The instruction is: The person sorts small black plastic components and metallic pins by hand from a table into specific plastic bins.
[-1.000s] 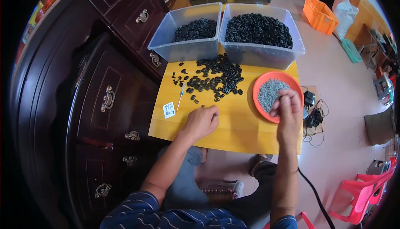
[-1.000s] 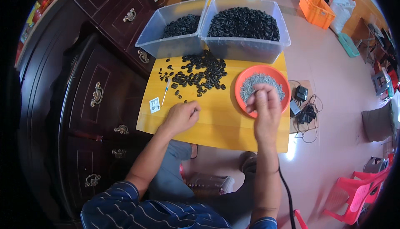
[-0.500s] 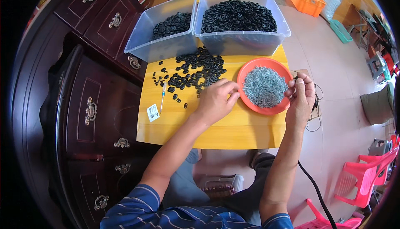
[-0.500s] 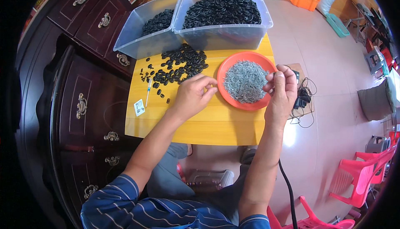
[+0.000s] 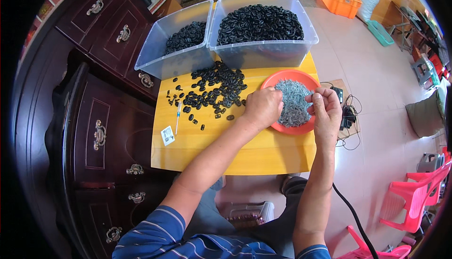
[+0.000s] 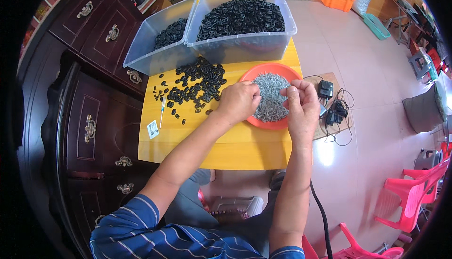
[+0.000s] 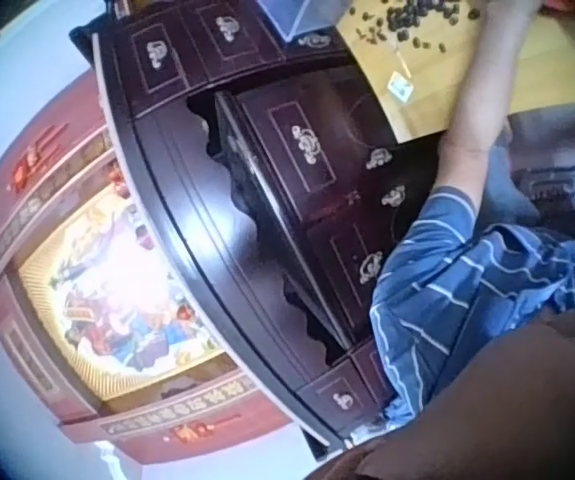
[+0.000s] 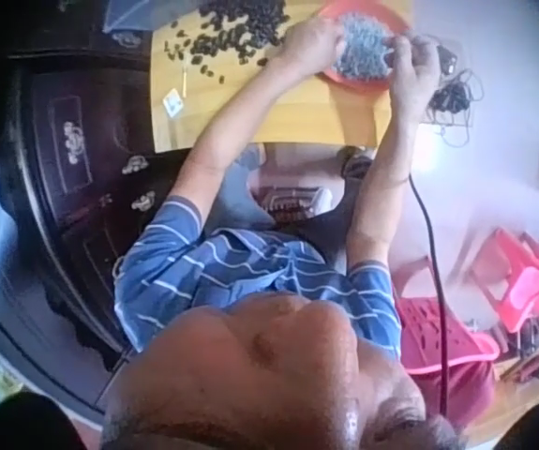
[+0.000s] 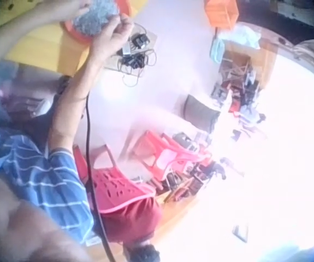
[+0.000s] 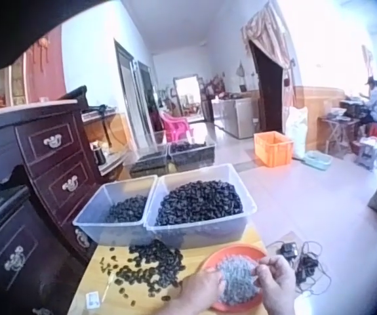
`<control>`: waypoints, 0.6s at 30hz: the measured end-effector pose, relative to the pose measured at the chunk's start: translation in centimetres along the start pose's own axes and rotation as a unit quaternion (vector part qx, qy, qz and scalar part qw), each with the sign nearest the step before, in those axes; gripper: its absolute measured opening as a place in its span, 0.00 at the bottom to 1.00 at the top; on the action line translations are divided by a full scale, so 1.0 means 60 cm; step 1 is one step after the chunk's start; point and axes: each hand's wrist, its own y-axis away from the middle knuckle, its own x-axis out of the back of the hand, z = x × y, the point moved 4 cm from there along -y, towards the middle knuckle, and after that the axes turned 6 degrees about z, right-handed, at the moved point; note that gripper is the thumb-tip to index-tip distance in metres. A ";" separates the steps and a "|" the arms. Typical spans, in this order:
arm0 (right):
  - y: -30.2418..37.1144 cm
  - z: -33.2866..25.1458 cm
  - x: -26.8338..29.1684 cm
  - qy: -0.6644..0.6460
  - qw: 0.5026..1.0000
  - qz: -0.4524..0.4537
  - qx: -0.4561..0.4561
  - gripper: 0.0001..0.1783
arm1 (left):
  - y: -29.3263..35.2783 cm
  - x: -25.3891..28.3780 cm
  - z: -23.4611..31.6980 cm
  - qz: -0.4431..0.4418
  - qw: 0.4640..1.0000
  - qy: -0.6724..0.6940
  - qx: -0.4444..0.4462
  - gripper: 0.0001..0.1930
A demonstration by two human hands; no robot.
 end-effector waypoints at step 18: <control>0.017 0.003 -0.040 0.031 0.992 -0.113 -0.039 0.04 | 0.017 0.033 0.022 0.108 0.989 0.103 -0.001 0.05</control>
